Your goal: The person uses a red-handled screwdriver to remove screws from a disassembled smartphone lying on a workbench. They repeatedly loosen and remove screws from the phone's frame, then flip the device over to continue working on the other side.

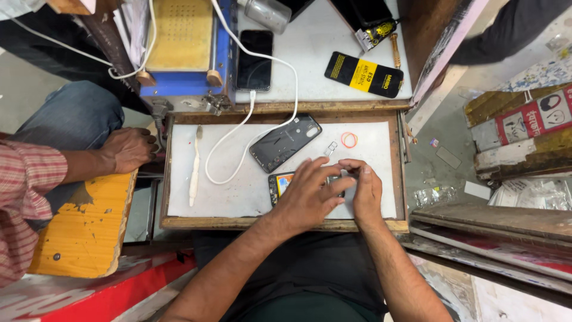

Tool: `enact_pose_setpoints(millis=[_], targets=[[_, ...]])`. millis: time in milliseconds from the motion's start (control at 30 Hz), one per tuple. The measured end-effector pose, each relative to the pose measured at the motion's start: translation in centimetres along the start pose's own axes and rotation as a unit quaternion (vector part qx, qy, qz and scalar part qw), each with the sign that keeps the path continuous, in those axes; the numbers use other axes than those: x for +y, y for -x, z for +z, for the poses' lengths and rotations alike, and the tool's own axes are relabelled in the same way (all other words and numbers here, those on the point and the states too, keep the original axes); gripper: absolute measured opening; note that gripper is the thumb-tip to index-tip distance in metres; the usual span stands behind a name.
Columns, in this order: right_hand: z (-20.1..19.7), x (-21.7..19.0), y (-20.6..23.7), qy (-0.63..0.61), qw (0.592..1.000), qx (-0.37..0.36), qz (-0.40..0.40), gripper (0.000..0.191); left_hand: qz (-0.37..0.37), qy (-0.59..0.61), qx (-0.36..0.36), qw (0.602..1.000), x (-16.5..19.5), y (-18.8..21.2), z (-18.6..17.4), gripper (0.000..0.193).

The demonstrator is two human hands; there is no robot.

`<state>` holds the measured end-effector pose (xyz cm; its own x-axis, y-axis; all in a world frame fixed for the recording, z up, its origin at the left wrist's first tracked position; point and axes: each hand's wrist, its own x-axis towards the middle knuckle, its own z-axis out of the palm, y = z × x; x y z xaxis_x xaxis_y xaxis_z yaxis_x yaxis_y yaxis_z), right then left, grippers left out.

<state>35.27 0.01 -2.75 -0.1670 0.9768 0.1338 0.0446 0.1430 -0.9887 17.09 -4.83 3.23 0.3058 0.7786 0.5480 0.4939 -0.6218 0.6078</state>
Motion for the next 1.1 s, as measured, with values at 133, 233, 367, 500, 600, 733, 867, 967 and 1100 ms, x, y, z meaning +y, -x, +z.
enact_pose_setpoints(millis=[133, 233, 367, 500, 600, 733, 867, 967, 1100], targets=[[-0.1, 0.2, -0.2, 0.011, 1.000, -0.008, -0.020, 0.059, -0.006, 0.036, -0.013, 0.999, -0.6, 0.2, 0.1, 0.046], [0.0, 0.2, -0.2, -0.017, 1.000, -0.006, -0.009, 0.058, -0.003, 0.009, 0.010, 1.000, -1.0, 0.2, 0.1, 0.047], [0.1, 0.3, -0.2, 0.014, 1.000, -0.002, -0.017, 0.059, -0.063, 0.166, -0.077, 0.981, -1.2, 0.5, 0.0, 0.052], [0.0, 0.2, -0.2, 0.002, 1.000, -0.006, -0.008, 0.061, -0.028, 0.051, -0.027, 0.998, -1.3, 0.6, 0.0, 0.044], [-0.1, 0.2, -0.1, 0.007, 1.000, -0.004, -0.009, 0.062, -0.060, 0.105, -0.075, 0.990, -1.2, 0.7, -0.2, 0.040], [-0.2, 0.3, 0.1, 0.019, 1.000, -0.005, -0.001, 0.063, -0.029, 0.062, -0.042, 0.997, -1.0, 0.7, -0.3, 0.036], [-0.3, 0.6, 0.0, -0.002, 1.000, 0.000, 0.009, 0.063, 0.041, 0.071, 0.002, 0.997, -0.8, 0.5, -0.3, 0.046], [-0.3, 0.7, -0.2, 0.003, 1.000, -0.006, -0.002, 0.063, -0.025, 0.013, -0.017, 0.999, -0.5, 0.1, -0.4, 0.034], [-0.4, 0.8, -0.1, -0.026, 1.000, -0.002, 0.007, 0.061, 0.013, 0.099, -0.028, 0.995, 0.3, -0.2, -0.2, 0.050]])
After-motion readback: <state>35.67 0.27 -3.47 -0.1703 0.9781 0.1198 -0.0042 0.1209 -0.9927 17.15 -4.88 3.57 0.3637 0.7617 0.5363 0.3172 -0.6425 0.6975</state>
